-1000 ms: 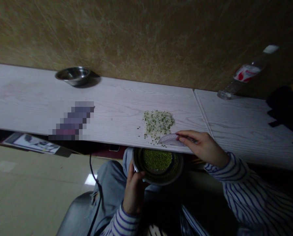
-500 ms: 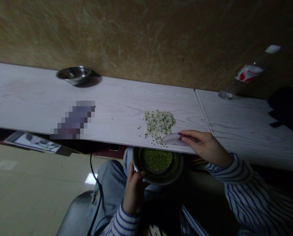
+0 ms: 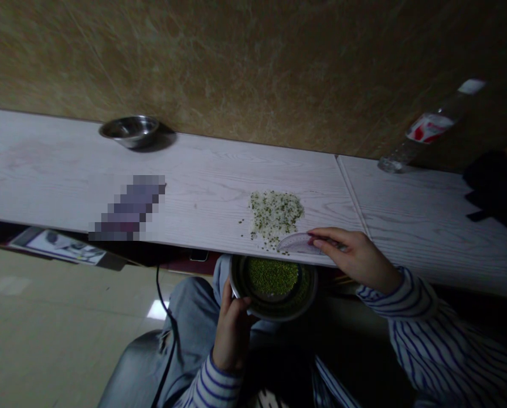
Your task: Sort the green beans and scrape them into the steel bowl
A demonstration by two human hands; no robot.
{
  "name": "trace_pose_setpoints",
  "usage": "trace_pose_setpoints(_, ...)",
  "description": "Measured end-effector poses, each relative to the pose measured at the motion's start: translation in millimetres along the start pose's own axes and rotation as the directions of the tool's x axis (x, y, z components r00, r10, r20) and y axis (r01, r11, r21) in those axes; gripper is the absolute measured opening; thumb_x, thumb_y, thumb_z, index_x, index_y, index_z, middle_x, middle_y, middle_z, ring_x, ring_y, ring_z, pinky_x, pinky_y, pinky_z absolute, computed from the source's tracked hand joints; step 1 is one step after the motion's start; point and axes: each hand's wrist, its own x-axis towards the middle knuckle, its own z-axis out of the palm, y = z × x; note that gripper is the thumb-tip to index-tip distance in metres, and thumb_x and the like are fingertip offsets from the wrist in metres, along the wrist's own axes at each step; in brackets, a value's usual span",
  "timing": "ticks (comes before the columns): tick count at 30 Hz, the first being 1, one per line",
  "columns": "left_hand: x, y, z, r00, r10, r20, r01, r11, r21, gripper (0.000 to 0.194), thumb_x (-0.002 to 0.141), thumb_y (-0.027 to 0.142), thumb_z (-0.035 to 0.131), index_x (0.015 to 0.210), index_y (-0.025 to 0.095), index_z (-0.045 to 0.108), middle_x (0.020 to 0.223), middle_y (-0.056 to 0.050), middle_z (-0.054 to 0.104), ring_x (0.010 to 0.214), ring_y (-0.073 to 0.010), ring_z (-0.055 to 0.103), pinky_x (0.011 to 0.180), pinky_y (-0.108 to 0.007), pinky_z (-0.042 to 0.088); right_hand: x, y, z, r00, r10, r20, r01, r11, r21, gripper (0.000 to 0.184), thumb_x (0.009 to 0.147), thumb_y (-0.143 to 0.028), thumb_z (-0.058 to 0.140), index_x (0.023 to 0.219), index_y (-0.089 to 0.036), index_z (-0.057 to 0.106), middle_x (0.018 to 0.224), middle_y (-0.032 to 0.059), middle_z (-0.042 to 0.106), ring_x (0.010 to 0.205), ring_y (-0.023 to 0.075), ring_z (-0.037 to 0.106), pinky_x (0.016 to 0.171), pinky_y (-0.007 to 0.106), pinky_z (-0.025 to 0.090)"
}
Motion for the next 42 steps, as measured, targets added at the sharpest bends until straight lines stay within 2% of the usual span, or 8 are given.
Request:
trace_pose_setpoints(8,-1.0,0.7,-0.8,1.000,-0.004,0.014,0.004,1.000,-0.001,0.071,0.073,0.020,0.063,0.143,0.034,0.051,0.132,-0.005,0.063,0.100,-0.0248,0.061,0.084,-0.040,0.054,6.9,-2.9,3.0,0.999,0.038,-0.027,-0.038,0.999,0.026,0.029,0.089,-0.029,0.059,0.108,-0.019,0.078,0.102,0.0072,0.080,0.090,0.0217,0.076,0.087,0.033,0.061)
trace_pose_setpoints(14,-0.2,1.4,-0.2,1.000,-0.001,0.013,0.001,1.000,0.000,0.069,0.074,0.022,0.064,0.141,0.035,0.053,0.134,-0.004,0.062,0.105,-0.0257,0.059,0.087,-0.040,0.052,8.6,-1.2,1.0,0.990,0.109,-0.085,-0.106,0.993,0.042,0.030,0.086,-0.030,0.060,0.106,-0.016,0.078,0.097,0.0086,0.080,0.085,0.0223,0.076,0.080,0.033,0.062)
trace_pose_setpoints(21,-0.1,0.7,-0.4,1.000,-0.010,-0.009,0.011,0.999,0.044,0.071,0.073,0.025,0.064,0.142,0.035,0.052,0.125,-0.006,0.065,0.105,-0.0277,0.060,0.078,-0.037,0.053,8.7,-6.7,2.5,0.995,0.082,-0.058,-0.082,0.997,0.006,0.031,0.088,-0.030,0.059,0.108,-0.018,0.078,0.096,0.0076,0.080,0.085,0.0227,0.075,0.079,0.034,0.062)
trace_pose_setpoints(31,-0.5,2.2,0.4,1.000,-0.015,0.008,0.015,0.999,0.033,0.070,0.073,0.025,0.064,0.141,0.037,0.052,0.125,-0.004,0.064,0.103,-0.0263,0.059,0.081,-0.038,0.052,12.6,-10.9,3.4,1.000,0.000,-0.002,0.000,1.000,0.028,0.029,0.090,-0.028,0.057,0.109,-0.019,0.077,0.104,0.0080,0.080,0.092,0.0223,0.076,0.083,0.033,0.062)
trace_pose_setpoints(42,0.4,1.0,-0.2,1.000,-0.011,0.003,0.011,1.000,0.016,0.070,0.072,0.024,0.065,0.139,0.036,0.053,0.124,-0.004,0.065,0.103,-0.0260,0.059,0.083,-0.039,0.052,10.9,-9.9,3.0,1.000,-0.024,0.010,0.023,1.000,0.017,0.028,0.090,-0.027,0.057,0.108,-0.020,0.078,0.106,0.0071,0.079,0.096,0.0223,0.075,0.085,0.033,0.062)
